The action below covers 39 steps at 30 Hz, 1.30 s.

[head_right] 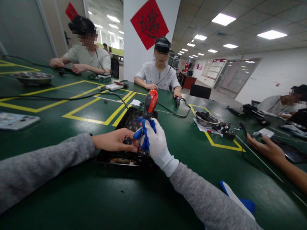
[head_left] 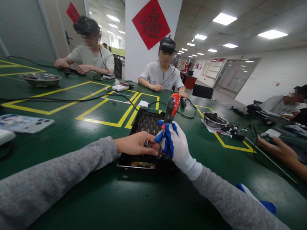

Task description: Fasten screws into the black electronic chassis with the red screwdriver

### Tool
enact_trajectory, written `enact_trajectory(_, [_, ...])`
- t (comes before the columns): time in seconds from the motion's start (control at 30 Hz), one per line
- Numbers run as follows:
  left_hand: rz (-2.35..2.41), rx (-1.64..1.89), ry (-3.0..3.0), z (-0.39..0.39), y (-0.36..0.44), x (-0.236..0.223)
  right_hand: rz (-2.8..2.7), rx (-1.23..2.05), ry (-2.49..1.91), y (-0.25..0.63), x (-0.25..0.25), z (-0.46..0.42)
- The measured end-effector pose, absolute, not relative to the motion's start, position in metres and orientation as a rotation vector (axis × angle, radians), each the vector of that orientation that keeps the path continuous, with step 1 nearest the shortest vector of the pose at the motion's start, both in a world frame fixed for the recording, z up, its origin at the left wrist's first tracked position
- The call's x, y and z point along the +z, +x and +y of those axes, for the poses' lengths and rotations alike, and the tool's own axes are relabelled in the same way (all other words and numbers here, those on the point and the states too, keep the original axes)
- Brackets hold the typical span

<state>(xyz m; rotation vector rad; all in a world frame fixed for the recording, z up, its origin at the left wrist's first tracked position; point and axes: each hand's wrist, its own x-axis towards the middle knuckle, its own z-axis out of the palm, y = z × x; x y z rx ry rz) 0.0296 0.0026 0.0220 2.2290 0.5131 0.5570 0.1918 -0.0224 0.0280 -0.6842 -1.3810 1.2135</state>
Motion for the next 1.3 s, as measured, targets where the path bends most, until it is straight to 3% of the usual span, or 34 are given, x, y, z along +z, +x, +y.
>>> enact_trajectory(1.3, [0.440, 0.561, 2.205, 0.0038, 0.0290, 0.0212, -1.395, 1.219, -0.694, 0.1920, 0.0256, -0.0201])
